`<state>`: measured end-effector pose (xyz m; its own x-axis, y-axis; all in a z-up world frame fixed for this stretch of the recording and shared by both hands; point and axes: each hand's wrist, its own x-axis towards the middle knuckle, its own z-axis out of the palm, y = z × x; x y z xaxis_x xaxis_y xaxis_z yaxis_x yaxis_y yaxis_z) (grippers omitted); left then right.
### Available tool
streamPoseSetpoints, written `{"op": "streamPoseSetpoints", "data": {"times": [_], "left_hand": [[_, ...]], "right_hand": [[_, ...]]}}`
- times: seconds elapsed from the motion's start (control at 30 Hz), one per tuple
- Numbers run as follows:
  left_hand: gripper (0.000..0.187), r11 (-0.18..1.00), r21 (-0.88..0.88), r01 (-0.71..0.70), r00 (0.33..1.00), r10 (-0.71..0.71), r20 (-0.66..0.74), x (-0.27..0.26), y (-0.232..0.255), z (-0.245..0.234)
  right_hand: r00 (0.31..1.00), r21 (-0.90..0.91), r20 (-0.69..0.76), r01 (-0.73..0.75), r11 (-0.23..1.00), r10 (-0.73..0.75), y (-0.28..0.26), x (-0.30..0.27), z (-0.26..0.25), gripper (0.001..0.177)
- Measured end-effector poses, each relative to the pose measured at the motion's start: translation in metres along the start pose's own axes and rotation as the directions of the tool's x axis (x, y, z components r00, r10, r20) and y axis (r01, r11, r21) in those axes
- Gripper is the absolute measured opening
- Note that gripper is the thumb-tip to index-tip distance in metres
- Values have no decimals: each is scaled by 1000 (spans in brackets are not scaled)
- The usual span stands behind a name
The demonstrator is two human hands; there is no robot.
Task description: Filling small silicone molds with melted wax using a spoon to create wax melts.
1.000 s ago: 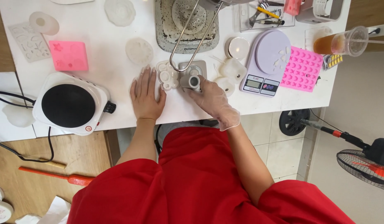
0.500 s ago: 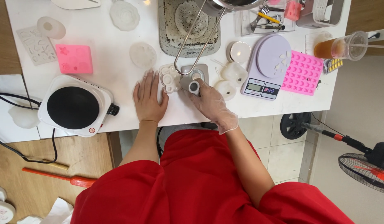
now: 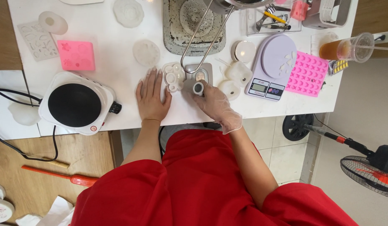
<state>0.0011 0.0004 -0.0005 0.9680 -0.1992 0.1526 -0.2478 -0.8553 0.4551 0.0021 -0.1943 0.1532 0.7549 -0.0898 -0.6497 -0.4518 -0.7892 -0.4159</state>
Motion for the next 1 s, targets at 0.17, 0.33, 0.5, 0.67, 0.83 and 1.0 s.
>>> {"op": "streamPoseSetpoints", "data": {"times": [0.17,0.33,0.5,0.67,0.83,1.0], "left_hand": [[58,1000,7,-4,1000,4,-3,0,0,0],[58,1000,6,-4,1000,4,-18,0,0,0],[58,1000,9,-18,999,18,-45,0,0,0],[59,1000,13,-16,999,16,-37,1,1,-1],[57,1000,6,-13,999,14,-33,0,0,0],[58,999,7,-36,998,36,-56,1,0,0]], "right_hand": [[998,-68,56,-8,998,12,-17,-18,0,41],[995,-45,95,-24,999,28,-1,-21,18,43],[999,17,-18,-33,999,33,16,-6,26,44],[997,322,-69,-22,946,47,-15,-11,11,35],[956,475,4,-259,841,293,-4,-8,26,42],[961,451,9,-251,856,277,-5,-5,17,38]]}}
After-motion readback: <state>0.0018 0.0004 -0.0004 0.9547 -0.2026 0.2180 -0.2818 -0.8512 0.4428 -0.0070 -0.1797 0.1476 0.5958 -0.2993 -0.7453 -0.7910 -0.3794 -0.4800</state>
